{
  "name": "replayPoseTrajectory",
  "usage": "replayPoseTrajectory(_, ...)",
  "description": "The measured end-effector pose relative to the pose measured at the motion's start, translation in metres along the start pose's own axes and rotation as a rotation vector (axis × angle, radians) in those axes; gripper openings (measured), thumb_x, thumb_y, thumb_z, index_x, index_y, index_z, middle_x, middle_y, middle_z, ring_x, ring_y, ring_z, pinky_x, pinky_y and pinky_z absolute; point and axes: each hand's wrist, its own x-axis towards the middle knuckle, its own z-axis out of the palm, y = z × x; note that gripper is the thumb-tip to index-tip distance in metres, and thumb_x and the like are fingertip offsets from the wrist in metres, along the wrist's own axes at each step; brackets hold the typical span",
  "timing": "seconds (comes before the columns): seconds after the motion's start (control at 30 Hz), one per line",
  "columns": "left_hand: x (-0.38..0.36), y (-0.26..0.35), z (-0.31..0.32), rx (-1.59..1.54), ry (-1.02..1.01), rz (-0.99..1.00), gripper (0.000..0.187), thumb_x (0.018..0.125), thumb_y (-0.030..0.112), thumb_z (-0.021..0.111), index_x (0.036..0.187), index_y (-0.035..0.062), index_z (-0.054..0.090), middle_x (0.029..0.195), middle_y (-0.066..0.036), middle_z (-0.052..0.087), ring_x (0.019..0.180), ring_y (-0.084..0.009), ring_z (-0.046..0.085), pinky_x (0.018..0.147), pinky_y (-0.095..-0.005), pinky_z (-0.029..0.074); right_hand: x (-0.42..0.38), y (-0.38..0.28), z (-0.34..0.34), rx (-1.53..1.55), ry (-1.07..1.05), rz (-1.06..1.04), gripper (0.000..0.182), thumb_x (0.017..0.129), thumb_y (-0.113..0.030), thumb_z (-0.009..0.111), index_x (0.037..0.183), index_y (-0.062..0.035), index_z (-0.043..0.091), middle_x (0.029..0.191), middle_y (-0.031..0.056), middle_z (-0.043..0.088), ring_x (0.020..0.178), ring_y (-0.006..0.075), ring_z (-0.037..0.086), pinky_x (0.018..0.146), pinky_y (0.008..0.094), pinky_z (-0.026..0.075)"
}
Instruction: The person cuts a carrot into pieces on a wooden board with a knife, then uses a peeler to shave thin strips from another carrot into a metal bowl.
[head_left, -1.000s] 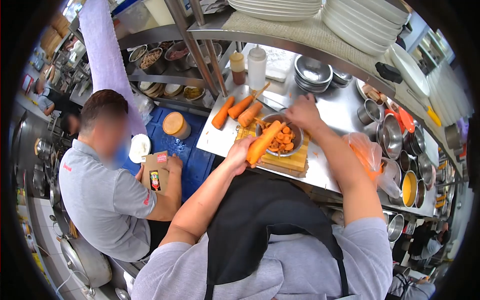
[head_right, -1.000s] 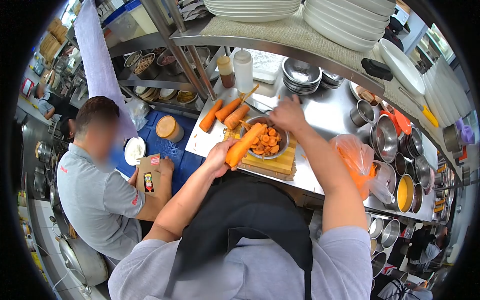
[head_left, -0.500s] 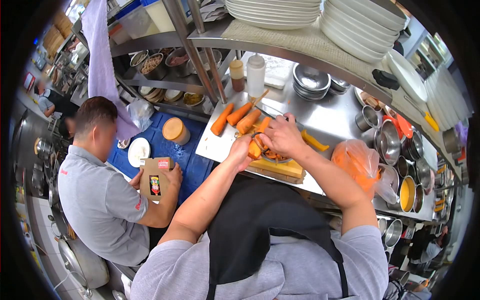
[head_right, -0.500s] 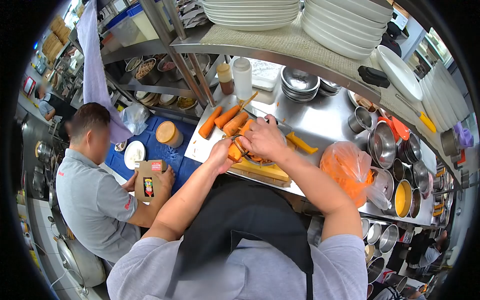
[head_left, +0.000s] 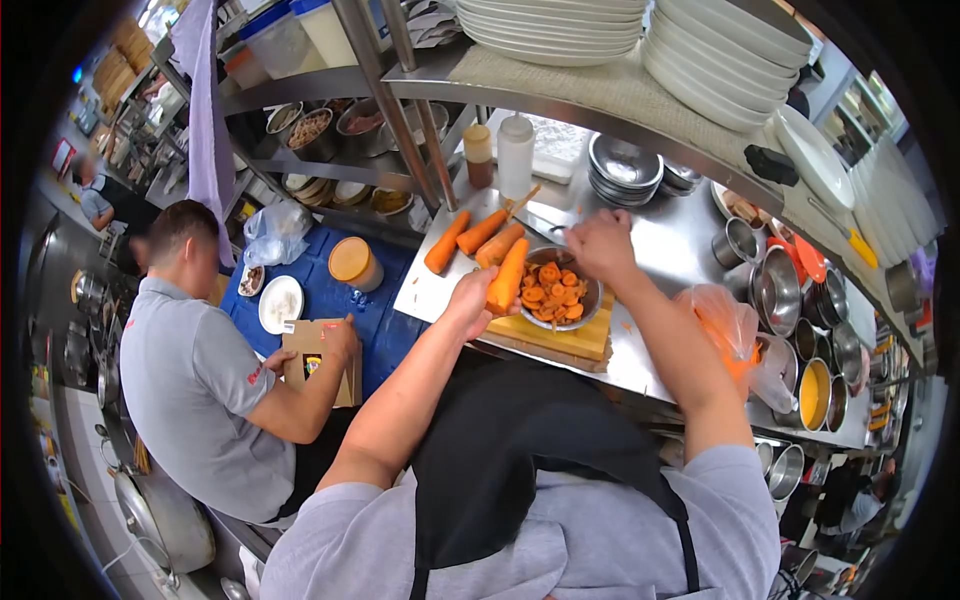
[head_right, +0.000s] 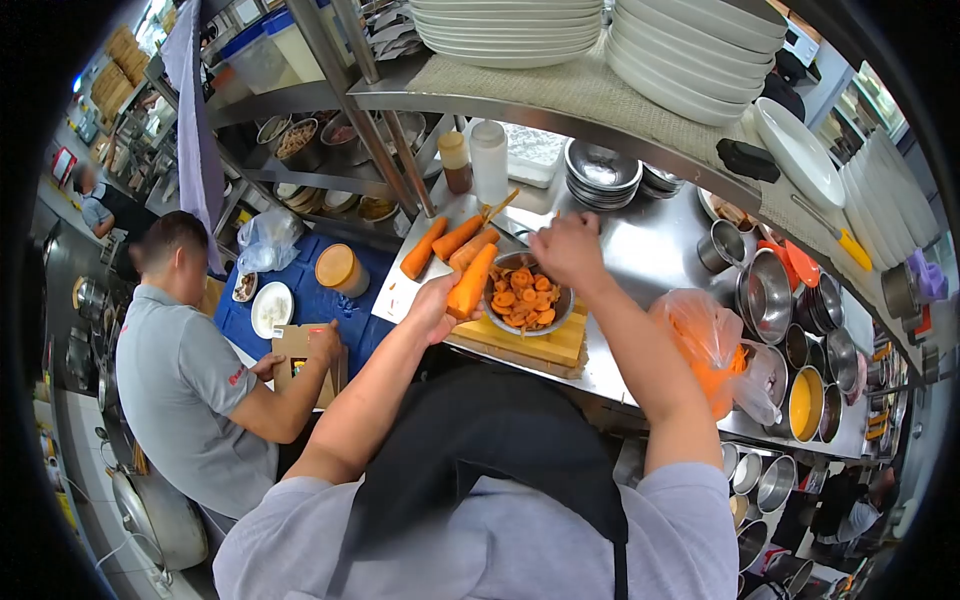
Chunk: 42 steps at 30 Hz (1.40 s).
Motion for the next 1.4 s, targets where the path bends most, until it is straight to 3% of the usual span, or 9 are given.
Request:
replayPoseTrajectory(0.17, 0.002, -0.008, 0.012, 0.020, 0.134, 0.003, 0.039, 0.108, 0.028, 0.037, 0.125, -0.0021, 0.055, 0.105, -0.016, 0.066, 0.088, -0.0276, 0.067, 0.071, -0.0402, 0.057, -0.017, -0.062, -0.026, 0.173, 0.058, -0.323, 0.033, 0.095, -0.035, 0.058, 0.073, -0.0148, 0.072, 0.081, 0.0033, 0.062, 0.091, 0.0255, 0.058, 0.094, 0.0493, 0.036)
replayPoseTrajectory(0.27, 0.006, -0.012, 0.008, 0.002, 0.077, 0.034, 0.039, 0.107, 0.027, 0.037, 0.126, -0.0015, 0.056, 0.100, -0.015, 0.066, 0.083, -0.0264, 0.066, 0.067, -0.0375, 0.055, -0.020, -0.072, -0.017, 0.164, 0.009, -0.385, 0.030, 0.093, -0.034, 0.060, 0.072, -0.0168, 0.072, 0.078, 0.0013, 0.060, 0.089, 0.0238, 0.058, 0.094, 0.0487, 0.036)
replayPoseTrajectory(0.3, 0.004, -0.012, 0.006, 0.005, 0.077, 0.033, 0.039, 0.107, 0.027, 0.037, 0.126, -0.0015, 0.056, 0.100, -0.015, 0.066, 0.083, -0.0264, 0.066, 0.067, -0.0375, 0.055, -0.018, -0.069, -0.012, 0.199, -0.056, -0.358, 0.037, 0.095, -0.038, 0.054, 0.075, -0.0148, 0.075, 0.084, 0.0044, 0.068, 0.093, 0.0248, 0.060, 0.091, 0.0500, 0.036)
replayPoseTrajectory(0.57, -0.032, 0.013, 0.017, 0.118, -0.056, 0.060, 0.041, 0.107, 0.028, 0.037, 0.124, -0.0030, 0.058, 0.097, -0.014, 0.066, 0.078, -0.0231, 0.064, 0.063, -0.0332, 0.051, 0.003, 0.034, 0.045, -0.083, -0.132, 0.084, 0.044, 0.099, -0.040, 0.048, 0.081, -0.0121, 0.077, 0.088, 0.0099, 0.071, 0.096, 0.0282, 0.062, 0.097, 0.0536, 0.036)
replayPoseTrajectory(0.73, -0.002, 0.008, 0.006, 0.025, 0.004, 0.012, 0.043, 0.109, 0.031, 0.036, 0.125, -0.0039, 0.054, 0.097, -0.015, 0.066, 0.081, -0.0246, 0.067, 0.063, -0.0342, 0.052, 0.002, -0.017, 0.005, 0.048, 0.063, -0.017, 0.038, 0.098, -0.037, 0.052, 0.082, -0.0120, 0.077, 0.085, 0.0077, 0.070, 0.094, 0.0278, 0.061, 0.095, 0.0525, 0.037)
replayPoseTrajectory(0.8, 0.005, 0.002, 0.004, 0.026, 0.014, 0.016, 0.039, 0.107, 0.031, 0.038, 0.119, -0.0015, 0.055, 0.097, -0.015, 0.066, 0.075, -0.0280, 0.066, 0.062, -0.0381, 0.054, -0.003, -0.041, -0.013, 0.114, 0.098, -0.176, 0.035, 0.096, -0.037, 0.055, 0.081, -0.0124, 0.076, 0.084, 0.0055, 0.068, 0.092, 0.0268, 0.060, 0.093, 0.0517, 0.037)
replayPoseTrajectory(1.0, 0.001, 0.003, 0.017, 0.027, 0.124, 0.065, 0.033, 0.106, 0.029, 0.040, 0.118, 0.0028, 0.056, 0.098, -0.012, 0.066, 0.079, -0.0240, 0.065, 0.058, -0.0384, 0.051, -0.016, -0.076, -0.035, 0.180, 0.116, -0.340, 0.027, 0.091, -0.033, 0.061, 0.075, -0.0141, 0.071, 0.079, 0.0018, 0.061, 0.087, 0.0231, 0.057, 0.092, 0.0486, 0.037)
replayPoseTrajectory(1.23, 0.001, 0.004, 0.016, -0.008, 0.162, 0.074, 0.030, 0.105, 0.028, 0.041, 0.115, 0.0049, 0.058, 0.096, -0.011, 0.065, 0.077, -0.0223, 0.064, 0.055, -0.0371, 0.049, -0.017, -0.081, -0.024, 0.169, 0.109, -0.360, 0.024, 0.089, -0.033, 0.063, 0.075, -0.0149, 0.071, 0.078, 0.0016, 0.061, 0.087, 0.0222, 0.057, 0.090, 0.0467, 0.037)
replayPoseTrajectory(1.4, -0.008, 0.002, 0.009, 0.112, 0.088, 0.014, 0.033, 0.105, 0.027, 0.040, 0.119, 0.0027, 0.058, 0.089, -0.012, 0.064, 0.068, -0.0220, 0.062, 0.053, -0.0353, 0.047, -0.004, -0.069, -0.009, 0.170, -0.050, -0.357, 0.039, 0.094, -0.041, 0.054, 0.077, -0.0121, 0.075, 0.082, 0.0050, 0.067, 0.093, 0.0244, 0.059, 0.094, 0.0495, 0.036)
